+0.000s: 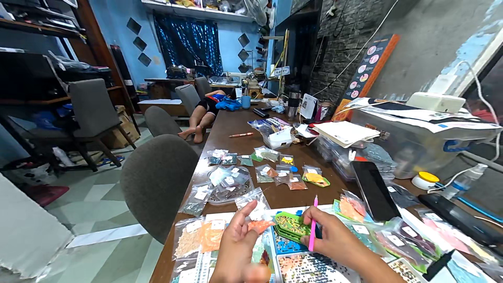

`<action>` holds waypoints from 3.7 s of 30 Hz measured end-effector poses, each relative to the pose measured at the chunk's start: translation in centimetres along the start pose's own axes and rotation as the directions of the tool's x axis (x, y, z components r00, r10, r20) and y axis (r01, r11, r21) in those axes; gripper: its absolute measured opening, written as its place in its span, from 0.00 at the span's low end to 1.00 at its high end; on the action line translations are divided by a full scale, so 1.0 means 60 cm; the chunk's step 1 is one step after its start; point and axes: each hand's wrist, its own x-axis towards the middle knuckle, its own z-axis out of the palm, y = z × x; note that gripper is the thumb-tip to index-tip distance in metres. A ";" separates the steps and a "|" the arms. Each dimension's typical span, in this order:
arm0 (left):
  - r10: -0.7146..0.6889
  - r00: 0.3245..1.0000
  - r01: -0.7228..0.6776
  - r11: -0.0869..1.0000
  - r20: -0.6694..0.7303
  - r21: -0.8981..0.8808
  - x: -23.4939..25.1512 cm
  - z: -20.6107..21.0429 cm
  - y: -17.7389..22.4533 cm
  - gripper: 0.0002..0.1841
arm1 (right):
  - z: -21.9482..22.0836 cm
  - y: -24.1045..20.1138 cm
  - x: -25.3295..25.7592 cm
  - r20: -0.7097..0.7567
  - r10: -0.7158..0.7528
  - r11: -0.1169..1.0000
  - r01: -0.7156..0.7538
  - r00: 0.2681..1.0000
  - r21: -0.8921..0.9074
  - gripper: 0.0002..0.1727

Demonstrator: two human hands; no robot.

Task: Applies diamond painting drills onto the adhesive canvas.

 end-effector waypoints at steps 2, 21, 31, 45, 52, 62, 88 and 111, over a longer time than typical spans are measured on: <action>-0.004 1.000 0.004 1.000 0.000 -0.001 0.000 0.001 0.001 0.29 | 0.001 0.000 -0.001 -0.009 -0.019 1.000 0.019 1.000 -0.006 0.21; 0.002 0.999 -0.004 0.999 0.043 0.053 0.000 -0.004 -0.002 0.32 | -0.009 0.009 -0.005 -0.122 -0.001 0.997 0.010 0.992 0.074 0.20; -0.030 0.997 0.028 0.999 0.073 0.029 -0.002 0.000 0.001 0.33 | 0.000 0.008 -0.006 -0.128 -0.032 0.999 0.034 0.991 0.017 0.21; -0.014 0.998 0.011 0.999 0.065 0.036 0.000 0.000 0.000 0.33 | 0.012 0.004 -0.010 -0.089 -0.174 0.975 0.159 0.981 -0.157 0.23; -0.018 0.998 0.016 0.999 0.058 0.033 -0.001 0.000 0.001 0.33 | 0.011 -0.008 -0.010 -0.056 -0.137 0.973 0.124 0.989 -0.193 0.24; -0.020 0.999 0.019 1.000 0.047 0.020 -0.001 0.001 0.000 0.33 | 0.008 0.004 -0.008 -0.132 -0.082 0.994 0.072 0.988 -0.081 0.24; -0.008 0.999 0.006 1.000 0.050 0.027 0.000 -0.001 -0.001 0.32 | -0.002 0.009 -0.012 -0.176 -0.014 0.999 0.006 0.984 -0.048 0.25; -0.018 0.999 0.016 0.999 0.048 0.040 0.002 -0.001 -0.003 0.33 | 0.017 -0.009 -0.007 -0.097 -0.036 0.993 0.024 0.995 -0.114 0.24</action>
